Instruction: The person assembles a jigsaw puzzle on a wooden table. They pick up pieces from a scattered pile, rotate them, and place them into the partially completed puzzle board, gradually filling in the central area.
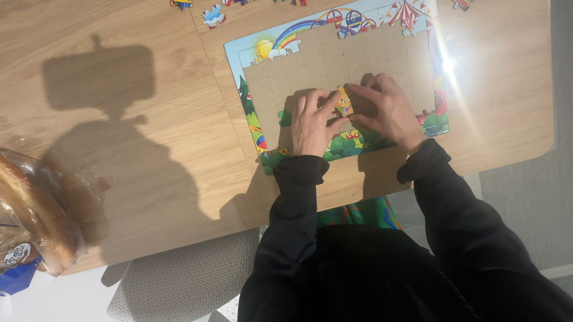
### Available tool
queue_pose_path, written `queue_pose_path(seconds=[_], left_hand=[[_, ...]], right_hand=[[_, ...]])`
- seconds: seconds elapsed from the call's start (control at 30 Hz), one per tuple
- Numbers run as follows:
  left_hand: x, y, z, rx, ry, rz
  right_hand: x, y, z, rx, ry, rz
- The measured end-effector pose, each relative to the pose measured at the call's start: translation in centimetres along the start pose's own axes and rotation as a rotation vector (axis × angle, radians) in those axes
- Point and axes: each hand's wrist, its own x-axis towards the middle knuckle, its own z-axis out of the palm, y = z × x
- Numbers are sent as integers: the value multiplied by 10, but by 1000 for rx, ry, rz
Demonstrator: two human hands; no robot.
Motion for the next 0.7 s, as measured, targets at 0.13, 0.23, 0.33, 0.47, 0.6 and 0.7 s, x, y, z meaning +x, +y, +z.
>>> queue_pose_path(seconds=[0.13, 0.23, 0.33, 0.47, 0.6, 0.7], left_hand=[[0, -4, 7, -45, -6, -3], [-1, -5, 11, -82, -25, -21], [0, -6, 13, -111, -24, -32], [0, -7, 15, -127, -34, -50], [-2, -6, 9, -76, -82, -58], [-3, 3, -15, -73, -135, -74]], right_hand=[[-4, 9, 8, -24, -23, 13], [-6, 13, 11, -18, -26, 31], [-5, 14, 12, -20, -29, 35], [-4, 10, 11, -33, -30, 53], [-1, 3, 1, -17, -66, 73], [3, -14, -15, 70, -98, 141]])
